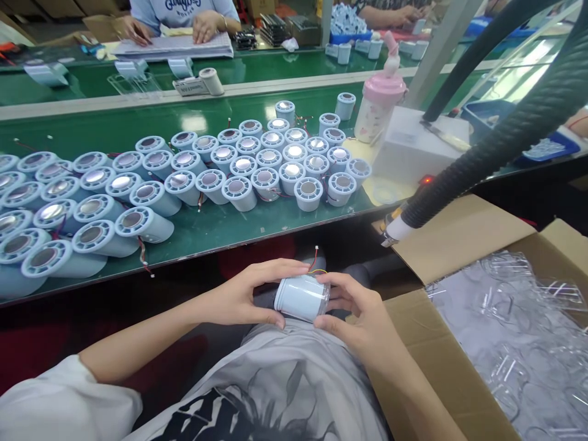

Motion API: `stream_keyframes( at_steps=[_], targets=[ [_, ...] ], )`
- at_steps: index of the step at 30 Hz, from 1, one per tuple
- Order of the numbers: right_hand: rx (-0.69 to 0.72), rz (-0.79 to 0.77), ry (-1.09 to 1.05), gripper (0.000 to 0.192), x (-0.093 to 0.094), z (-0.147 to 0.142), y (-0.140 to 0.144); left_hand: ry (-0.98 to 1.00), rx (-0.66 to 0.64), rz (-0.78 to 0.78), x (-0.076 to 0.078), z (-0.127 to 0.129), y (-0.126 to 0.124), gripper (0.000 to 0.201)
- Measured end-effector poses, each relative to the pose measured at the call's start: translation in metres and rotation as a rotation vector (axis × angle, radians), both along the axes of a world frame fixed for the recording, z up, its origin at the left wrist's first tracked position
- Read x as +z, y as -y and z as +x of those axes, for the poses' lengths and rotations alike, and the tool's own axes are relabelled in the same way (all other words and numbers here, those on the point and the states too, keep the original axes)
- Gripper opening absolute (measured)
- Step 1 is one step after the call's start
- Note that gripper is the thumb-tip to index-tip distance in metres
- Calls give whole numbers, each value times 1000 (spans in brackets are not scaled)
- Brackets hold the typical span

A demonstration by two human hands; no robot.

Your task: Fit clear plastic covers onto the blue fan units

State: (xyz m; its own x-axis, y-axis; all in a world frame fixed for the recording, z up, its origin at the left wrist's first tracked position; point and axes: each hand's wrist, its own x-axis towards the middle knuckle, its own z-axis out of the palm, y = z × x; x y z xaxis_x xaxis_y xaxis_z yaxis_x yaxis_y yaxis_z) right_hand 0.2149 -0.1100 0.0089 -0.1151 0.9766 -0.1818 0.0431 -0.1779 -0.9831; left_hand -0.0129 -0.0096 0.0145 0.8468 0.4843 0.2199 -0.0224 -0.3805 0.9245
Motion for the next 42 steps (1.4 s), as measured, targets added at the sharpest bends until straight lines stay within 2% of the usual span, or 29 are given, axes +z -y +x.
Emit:
stream_keyframes(
  at_steps=[11, 21, 25, 30, 33, 38, 40, 42],
  targets=[
    [-23, -186, -212, 36, 2, -5, -4, -36, -12, 24, 1, -2, 4, 75],
    [-53, -401, -328, 46, -1, -12, -4, -27, -28, 13, 2, -2, 6, 76],
    [-103, -489, -358, 51, 2, -18, -5, -24, -30, -34, 2, -1, 7, 74],
    [-51, -651, -400, 49, 5, -20, -10, -15, -40, -133, 0, 0, 9, 74],
    [-29, -725, -421, 53, 7, -20, -11, 0, -36, -164, 0, 1, 11, 73],
    [49, -674, -365, 63, 0, -20, -5, -34, 22, -241, 5, 5, 16, 68],
    [9, -507, -198, 56, -5, -18, 0, -80, 60, -316, 7, 5, 18, 67],
    [-90, -198, 45, 34, -10, -15, 6, -122, 83, -435, 9, 5, 19, 67]
  ],
)
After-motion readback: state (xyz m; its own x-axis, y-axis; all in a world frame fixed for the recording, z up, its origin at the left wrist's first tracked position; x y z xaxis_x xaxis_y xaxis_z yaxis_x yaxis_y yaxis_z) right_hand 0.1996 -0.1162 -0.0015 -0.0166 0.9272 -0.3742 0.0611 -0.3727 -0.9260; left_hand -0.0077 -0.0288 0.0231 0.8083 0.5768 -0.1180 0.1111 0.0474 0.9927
